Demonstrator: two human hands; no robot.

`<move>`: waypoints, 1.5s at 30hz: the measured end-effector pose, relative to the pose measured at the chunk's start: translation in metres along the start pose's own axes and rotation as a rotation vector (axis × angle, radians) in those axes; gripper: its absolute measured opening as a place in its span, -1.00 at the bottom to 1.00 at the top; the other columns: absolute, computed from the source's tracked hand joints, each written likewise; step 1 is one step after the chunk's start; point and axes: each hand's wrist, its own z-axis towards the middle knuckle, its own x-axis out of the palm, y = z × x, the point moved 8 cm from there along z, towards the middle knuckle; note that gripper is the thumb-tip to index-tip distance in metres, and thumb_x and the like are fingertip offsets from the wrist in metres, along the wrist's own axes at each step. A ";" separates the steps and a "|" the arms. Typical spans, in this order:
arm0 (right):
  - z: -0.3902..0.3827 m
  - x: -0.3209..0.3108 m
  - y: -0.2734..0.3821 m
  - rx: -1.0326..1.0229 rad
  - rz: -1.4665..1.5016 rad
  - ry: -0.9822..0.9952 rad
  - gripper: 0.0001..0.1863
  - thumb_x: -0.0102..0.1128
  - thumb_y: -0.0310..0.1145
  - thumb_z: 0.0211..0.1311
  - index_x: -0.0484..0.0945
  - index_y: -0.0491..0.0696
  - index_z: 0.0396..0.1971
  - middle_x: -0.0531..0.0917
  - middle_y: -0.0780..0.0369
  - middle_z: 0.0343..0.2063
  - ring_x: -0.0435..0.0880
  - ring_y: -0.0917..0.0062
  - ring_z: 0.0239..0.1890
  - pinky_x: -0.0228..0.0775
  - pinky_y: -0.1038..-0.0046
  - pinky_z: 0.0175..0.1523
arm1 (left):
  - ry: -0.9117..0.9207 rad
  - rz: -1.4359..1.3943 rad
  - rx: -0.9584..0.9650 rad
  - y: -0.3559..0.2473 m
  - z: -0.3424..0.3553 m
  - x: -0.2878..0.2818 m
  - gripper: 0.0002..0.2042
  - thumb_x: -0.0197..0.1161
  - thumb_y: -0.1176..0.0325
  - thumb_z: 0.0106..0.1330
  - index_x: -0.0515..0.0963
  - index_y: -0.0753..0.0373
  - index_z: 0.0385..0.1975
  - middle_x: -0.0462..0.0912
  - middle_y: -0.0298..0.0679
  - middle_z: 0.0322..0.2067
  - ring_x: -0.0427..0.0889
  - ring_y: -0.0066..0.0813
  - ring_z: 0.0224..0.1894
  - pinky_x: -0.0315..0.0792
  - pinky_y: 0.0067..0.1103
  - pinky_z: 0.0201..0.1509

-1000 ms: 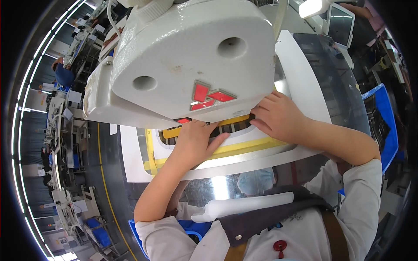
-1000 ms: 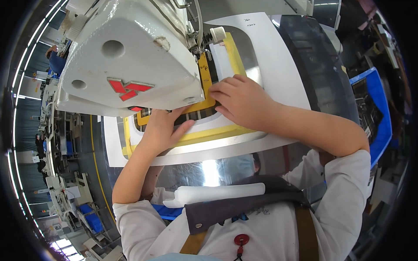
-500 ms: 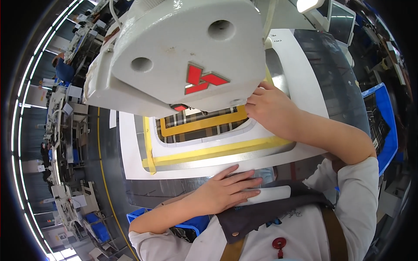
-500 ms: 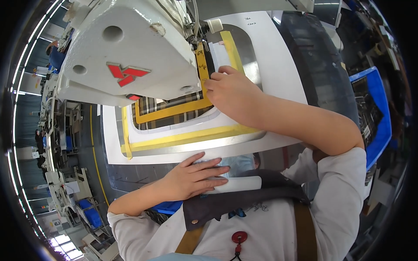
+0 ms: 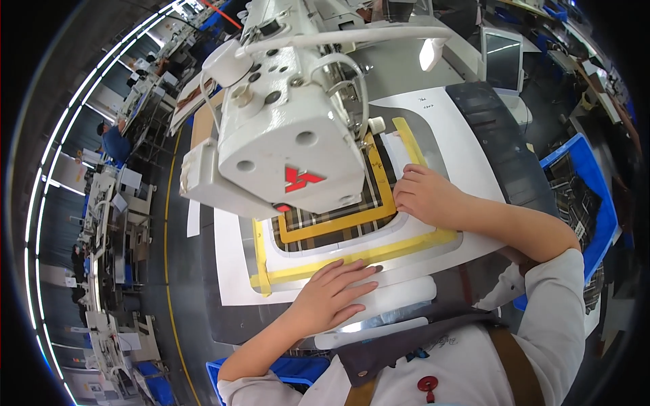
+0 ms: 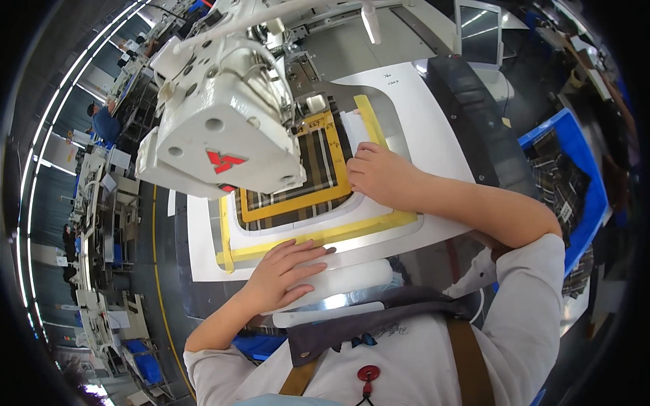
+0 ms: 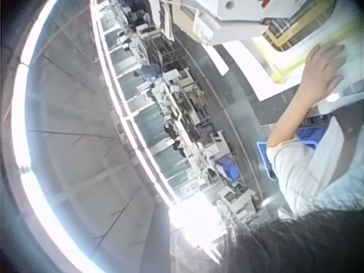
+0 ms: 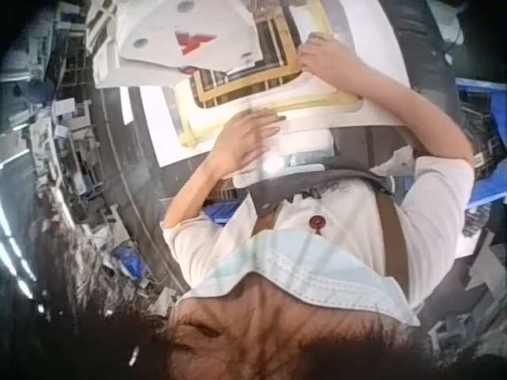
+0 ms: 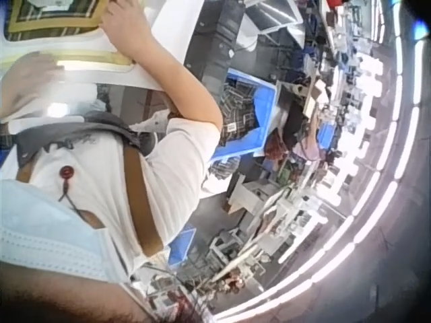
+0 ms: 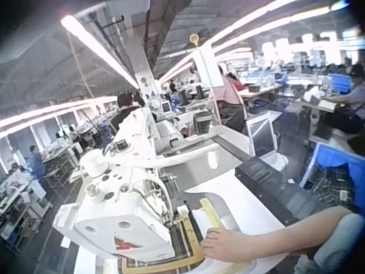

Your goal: Operating an automated industrial sewing machine to embroider brand patches onto plaid fabric pieces.

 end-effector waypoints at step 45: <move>0.008 -0.036 0.142 -0.045 0.496 0.179 -0.61 0.41 -0.20 -0.05 0.54 -0.03 -0.23 0.55 0.25 -0.28 0.57 0.36 -0.28 0.45 0.36 -0.21 | -0.296 0.438 -1.956 -0.072 -0.483 -0.037 -0.52 0.27 0.31 0.20 0.45 0.21 0.16 0.54 -0.02 0.09 0.51 -0.15 0.15 0.37 -0.39 0.20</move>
